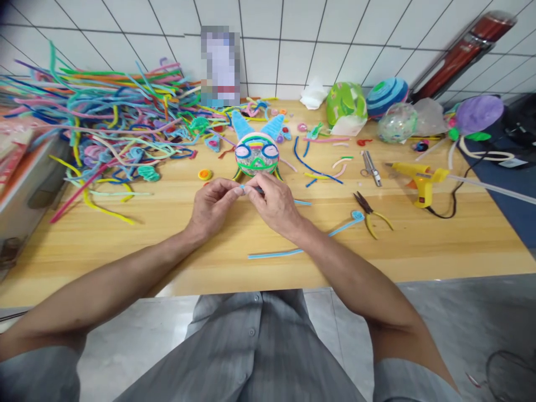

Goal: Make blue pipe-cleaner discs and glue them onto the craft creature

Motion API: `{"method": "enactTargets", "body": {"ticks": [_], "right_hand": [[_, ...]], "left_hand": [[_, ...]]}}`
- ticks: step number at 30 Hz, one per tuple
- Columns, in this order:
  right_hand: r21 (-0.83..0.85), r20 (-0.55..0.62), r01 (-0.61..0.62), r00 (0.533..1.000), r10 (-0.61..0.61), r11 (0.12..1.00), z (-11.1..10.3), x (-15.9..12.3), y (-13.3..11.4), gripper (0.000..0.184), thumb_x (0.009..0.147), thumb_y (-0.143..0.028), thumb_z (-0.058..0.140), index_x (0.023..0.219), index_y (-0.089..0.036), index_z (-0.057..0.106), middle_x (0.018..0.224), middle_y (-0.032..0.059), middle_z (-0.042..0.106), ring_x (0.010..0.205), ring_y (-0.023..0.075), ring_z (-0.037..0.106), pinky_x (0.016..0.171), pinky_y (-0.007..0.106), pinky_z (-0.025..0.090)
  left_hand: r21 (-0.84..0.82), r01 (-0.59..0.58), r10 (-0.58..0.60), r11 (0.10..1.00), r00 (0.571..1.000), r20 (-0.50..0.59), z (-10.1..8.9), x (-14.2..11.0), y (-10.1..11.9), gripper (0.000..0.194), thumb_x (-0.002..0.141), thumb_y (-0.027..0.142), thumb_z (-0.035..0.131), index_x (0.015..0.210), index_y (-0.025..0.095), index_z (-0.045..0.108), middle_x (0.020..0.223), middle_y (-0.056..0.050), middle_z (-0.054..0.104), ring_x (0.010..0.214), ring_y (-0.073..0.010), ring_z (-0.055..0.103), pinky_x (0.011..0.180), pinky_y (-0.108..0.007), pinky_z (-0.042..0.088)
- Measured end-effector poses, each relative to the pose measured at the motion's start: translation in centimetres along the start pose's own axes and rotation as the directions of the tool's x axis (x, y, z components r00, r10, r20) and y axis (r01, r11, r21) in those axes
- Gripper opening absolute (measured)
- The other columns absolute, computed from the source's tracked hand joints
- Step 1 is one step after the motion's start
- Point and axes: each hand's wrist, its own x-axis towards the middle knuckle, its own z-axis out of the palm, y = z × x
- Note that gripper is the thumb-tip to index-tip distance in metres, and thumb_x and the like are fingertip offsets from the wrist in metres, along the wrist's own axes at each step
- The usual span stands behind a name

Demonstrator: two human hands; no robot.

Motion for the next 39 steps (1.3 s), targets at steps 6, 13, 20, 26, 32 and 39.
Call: {"method": "enactTargets", "body": {"ticks": [6,13,20,26,32,39], "right_hand": [[0.059,-0.043,-0.067,0.997,0.07,0.996,0.7,-0.3,-0.3,0.018,0.099,-0.033,0.061,0.085,-0.023,0.066,0.08,0.0001,0.068,0.072,0.0158,0.056,0.072,0.031,0.044],[-0.041,-0.032,-0.01,0.999,0.008,0.999,0.4,0.0,0.2,0.012,0.093,-0.023,0.057,0.081,-0.024,0.06,0.078,0.0004,0.065,0.074,0.0171,0.056,0.071,0.031,0.043],[-0.216,0.031,0.212,0.977,-0.21,0.953,0.2,-0.2,0.8,0.011,0.093,-0.015,0.054,0.086,-0.022,0.06,0.086,0.0038,0.064,0.078,0.0183,0.056,0.071,0.032,0.04],[-0.114,0.009,0.165,0.986,-0.165,0.98,0.4,-0.2,0.4,0.015,0.102,-0.025,0.056,0.091,-0.021,0.065,0.087,0.0034,0.066,0.08,0.0181,0.059,0.074,0.031,0.043],[-0.013,-0.034,0.072,0.997,-0.072,0.997,0.8,-0.2,0.3,0.019,0.101,-0.028,0.059,0.09,-0.021,0.072,0.084,0.0027,0.069,0.082,0.0178,0.063,0.076,0.031,0.046],[0.186,-0.08,-0.096,0.99,0.112,0.978,0.9,-0.1,0.4,0.02,0.099,-0.033,0.061,0.09,-0.021,0.074,0.085,0.0026,0.07,0.076,0.0166,0.059,0.07,0.031,0.045]], "left_hand": [[-0.07,0.061,-0.064,0.996,0.997,-0.044,0.2,-0.1,0.2,0.04,0.079,0.056,0.085,0.083,0.018,0.072,0.076,0.0,0.071,0.064,-0.0109,0.054,0.062,-0.025,0.044],[-0.002,0.035,-0.035,0.999,0.999,0.029,-0.1,0.0,0.0,0.039,0.079,0.055,0.085,0.085,0.018,0.076,0.073,0.0,0.067,0.062,-0.0105,0.05,0.062,-0.025,0.042],[0.214,-0.151,0.134,0.965,0.987,0.094,-0.8,0.2,-0.7,0.03,0.092,0.048,0.073,0.09,0.018,0.073,0.074,0.001,0.065,0.062,-0.011,0.046,0.061,-0.025,0.038],[0.202,-0.14,0.131,0.969,0.99,0.055,-0.7,0.2,-0.8,0.037,0.095,0.054,0.07,0.088,0.018,0.068,0.08,0.0,0.065,0.07,-0.0129,0.052,0.067,-0.026,0.043],[0.118,-0.068,0.069,0.991,0.998,-0.009,-0.6,0.2,-0.8,0.042,0.091,0.061,0.071,0.086,0.019,0.067,0.078,0.0,0.065,0.072,-0.0136,0.055,0.07,-0.026,0.046],[0.015,0.006,-0.007,1.0,1.0,0.022,-0.4,0.2,-1.1,0.038,0.09,0.056,0.073,0.083,0.019,0.065,0.077,0.0,0.066,0.073,-0.0137,0.057,0.071,-0.027,0.047]]}}
